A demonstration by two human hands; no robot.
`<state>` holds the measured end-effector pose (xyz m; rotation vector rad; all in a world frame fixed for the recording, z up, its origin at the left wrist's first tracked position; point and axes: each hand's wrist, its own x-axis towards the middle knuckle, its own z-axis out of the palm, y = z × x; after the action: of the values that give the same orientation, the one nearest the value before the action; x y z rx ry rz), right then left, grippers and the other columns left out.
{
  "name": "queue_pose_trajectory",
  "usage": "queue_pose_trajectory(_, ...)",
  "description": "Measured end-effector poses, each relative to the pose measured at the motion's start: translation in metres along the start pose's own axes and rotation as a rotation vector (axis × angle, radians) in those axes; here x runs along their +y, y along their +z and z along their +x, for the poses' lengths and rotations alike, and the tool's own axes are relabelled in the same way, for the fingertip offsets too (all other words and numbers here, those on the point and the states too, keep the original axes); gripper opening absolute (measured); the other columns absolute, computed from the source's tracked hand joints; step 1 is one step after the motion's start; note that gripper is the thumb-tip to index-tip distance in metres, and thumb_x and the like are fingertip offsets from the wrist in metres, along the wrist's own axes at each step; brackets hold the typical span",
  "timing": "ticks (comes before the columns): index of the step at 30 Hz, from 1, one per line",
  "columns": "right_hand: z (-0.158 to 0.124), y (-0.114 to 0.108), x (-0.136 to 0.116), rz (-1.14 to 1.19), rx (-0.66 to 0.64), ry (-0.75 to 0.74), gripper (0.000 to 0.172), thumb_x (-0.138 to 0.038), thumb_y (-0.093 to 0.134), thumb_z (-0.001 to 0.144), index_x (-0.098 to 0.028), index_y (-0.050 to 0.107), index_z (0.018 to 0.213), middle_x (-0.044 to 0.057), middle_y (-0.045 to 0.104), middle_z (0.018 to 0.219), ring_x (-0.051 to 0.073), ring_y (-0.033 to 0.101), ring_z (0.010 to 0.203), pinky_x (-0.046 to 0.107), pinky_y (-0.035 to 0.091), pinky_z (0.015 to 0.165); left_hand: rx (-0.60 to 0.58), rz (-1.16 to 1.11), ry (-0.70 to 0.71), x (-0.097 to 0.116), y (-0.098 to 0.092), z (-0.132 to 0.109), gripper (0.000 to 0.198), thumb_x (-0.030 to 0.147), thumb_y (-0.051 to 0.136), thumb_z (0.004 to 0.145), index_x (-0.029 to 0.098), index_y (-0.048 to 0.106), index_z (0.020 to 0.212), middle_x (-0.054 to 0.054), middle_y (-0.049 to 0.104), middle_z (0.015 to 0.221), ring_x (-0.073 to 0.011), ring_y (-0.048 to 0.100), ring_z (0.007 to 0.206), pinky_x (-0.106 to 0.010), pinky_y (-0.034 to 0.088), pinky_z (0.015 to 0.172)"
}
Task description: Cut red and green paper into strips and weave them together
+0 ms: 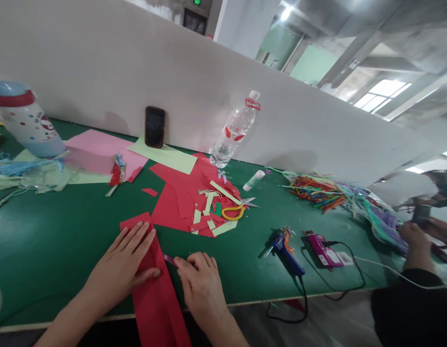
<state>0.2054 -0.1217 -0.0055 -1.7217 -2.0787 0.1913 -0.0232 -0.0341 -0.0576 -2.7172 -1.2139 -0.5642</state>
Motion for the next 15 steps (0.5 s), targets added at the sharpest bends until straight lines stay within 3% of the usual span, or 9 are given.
queue_pose_trajectory(5,-0.0003,0.0002,0.0040,0.007,-0.010,0.011,0.030,-0.017,0.049,0.098,-0.028,0.067,0.118,0.004,0.059,0.089,0.020,0.052,0.080,0.033,0.032,0.071,0.031,0.012,0.014,-0.0007,0.0010,0.0003,0.092,0.077,0.043,0.087,0.009,0.041,0.149,-0.020,0.048,0.151,-0.0329,0.049,0.136,-0.048,0.028,0.118)
queue_pose_trajectory(15,0.0065,0.0007,0.0007,-0.012,0.000,0.008,0.027,-0.018,0.052,0.097,-0.028,0.068,0.116,0.003,0.060,0.087,0.019,0.053,0.081,0.033,0.032,0.070,0.010,-0.002,-0.015,0.0007,0.0012,0.0000,0.090,0.078,0.038,0.088,0.011,0.043,0.148,-0.018,0.049,0.151,-0.0315,0.049,0.137,-0.047,0.025,0.119)
